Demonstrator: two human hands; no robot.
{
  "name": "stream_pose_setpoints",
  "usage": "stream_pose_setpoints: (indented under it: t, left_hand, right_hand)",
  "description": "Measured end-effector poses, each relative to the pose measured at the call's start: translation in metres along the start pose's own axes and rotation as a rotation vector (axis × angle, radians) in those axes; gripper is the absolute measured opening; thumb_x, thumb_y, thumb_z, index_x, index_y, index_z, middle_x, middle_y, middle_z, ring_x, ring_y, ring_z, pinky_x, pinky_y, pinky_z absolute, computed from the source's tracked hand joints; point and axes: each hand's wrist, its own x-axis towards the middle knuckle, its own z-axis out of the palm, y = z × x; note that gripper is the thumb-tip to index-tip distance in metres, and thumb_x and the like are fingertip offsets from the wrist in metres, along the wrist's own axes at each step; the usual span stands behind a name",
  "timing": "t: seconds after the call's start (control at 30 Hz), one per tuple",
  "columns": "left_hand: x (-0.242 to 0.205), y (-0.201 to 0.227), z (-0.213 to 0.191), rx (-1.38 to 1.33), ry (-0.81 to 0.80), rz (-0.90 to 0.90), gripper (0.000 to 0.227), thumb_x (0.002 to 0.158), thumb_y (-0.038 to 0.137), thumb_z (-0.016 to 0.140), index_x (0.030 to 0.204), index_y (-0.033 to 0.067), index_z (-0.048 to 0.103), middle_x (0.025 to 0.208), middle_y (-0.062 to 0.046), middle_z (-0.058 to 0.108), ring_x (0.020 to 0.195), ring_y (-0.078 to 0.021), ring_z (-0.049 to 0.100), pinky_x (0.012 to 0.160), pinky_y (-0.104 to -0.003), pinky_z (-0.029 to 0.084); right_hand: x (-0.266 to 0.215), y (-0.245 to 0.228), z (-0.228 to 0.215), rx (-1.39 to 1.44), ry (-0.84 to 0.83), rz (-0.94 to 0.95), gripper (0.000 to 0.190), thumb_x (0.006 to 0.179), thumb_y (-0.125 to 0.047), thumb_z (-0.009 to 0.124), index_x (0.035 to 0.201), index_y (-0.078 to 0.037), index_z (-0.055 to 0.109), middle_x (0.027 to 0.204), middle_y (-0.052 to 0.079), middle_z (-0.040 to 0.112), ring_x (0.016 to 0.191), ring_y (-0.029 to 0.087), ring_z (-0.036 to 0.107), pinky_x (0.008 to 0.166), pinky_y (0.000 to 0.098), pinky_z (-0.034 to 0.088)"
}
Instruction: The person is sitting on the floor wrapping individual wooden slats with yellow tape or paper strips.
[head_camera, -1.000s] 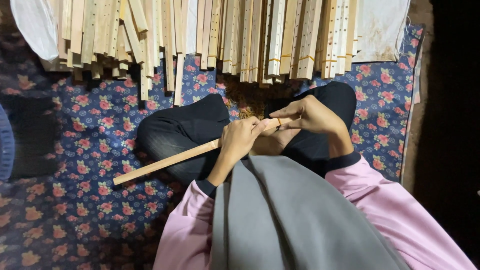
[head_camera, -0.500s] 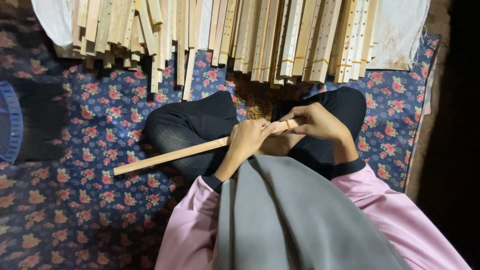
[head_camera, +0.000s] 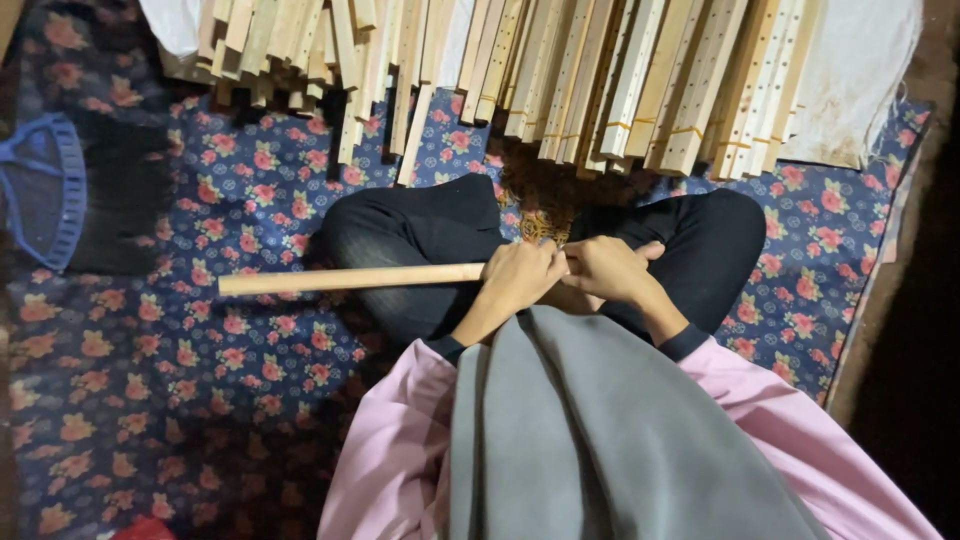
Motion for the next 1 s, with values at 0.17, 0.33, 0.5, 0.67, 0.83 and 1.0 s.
stream_pose_setpoints:
  t: [0.17,0.33,0.5,0.67,0.83,1.0]
  left_hand:
    - [0.032,-0.017,0.019,0.212,0.601,0.19,0.017,0.088,0.03,0.061,0.092,0.0141,0.064,0.091,-0.01,0.063,0.093,-0.0305,0.064,0.083,-0.049,0.048]
    - [0.066,-0.022,0.008,0.144,1.071,-0.188,0.084,0.062,0.024,0.09,0.127,-0.0033,0.044,0.141,-0.03,0.039,0.131,-0.0525,0.04,0.11,-0.066,0.033]
    - [0.139,-0.086,0.063,-1.014,0.944,-0.329,0.071,0.089,-0.002,0.065,0.146,-0.0031,0.022,0.111,-0.018,0.072,0.062,-0.0264,0.075,0.062,-0.037,0.064]
    - [0.122,-0.051,-0.007,-0.734,0.907,-0.474,0.046,0.094,0.035,0.071,0.127,0.0071,0.055,0.111,-0.018,0.071,0.108,-0.0357,0.069,0.098,-0.05,0.053]
    - [0.067,-0.032,-0.064,-0.528,0.642,-0.47,0.034,0.098,0.036,0.065,0.127,0.019,0.065,0.096,-0.008,0.079,0.099,-0.0297,0.075,0.086,-0.047,0.06]
    - [0.003,-0.029,-0.11,-0.28,0.232,-0.365,0.043,0.098,0.037,0.057,0.136,0.0184,0.062,0.121,-0.015,0.072,0.117,-0.037,0.066,0.097,-0.054,0.052]
  right_hand:
    - [0.004,0.005,0.028,0.228,0.17,0.06,0.037,0.079,-0.051,0.075,0.093,-0.019,0.065,0.088,0.008,0.072,0.093,0.035,0.072,0.076,0.0479,0.057]
    - [0.008,-0.042,0.023,0.568,0.429,0.134,0.037,0.094,-0.041,0.066,0.123,-0.018,0.072,0.109,0.011,0.075,0.105,0.035,0.069,0.083,0.0475,0.057]
    - [0.04,-0.083,0.046,0.855,0.737,0.011,0.036,0.097,-0.015,0.066,0.128,0.003,0.064,0.113,0.031,0.068,0.11,0.048,0.063,0.084,0.052,0.056]
    - [0.068,-0.088,0.05,1.163,0.608,-0.147,0.036,0.093,-0.007,0.068,0.129,-0.004,0.063,0.11,0.016,0.068,0.104,0.025,0.065,0.085,0.042,0.057]
    - [0.078,-0.057,-0.004,1.25,0.488,-0.233,0.039,0.09,0.002,0.057,0.127,-0.004,0.068,0.11,0.015,0.069,0.1,0.023,0.066,0.084,0.0423,0.059]
    - [0.087,-0.015,-0.061,1.548,0.595,-0.278,0.059,0.11,-0.026,0.05,0.155,0.005,0.029,0.149,0.031,0.047,0.134,0.04,0.053,0.114,0.0508,0.044]
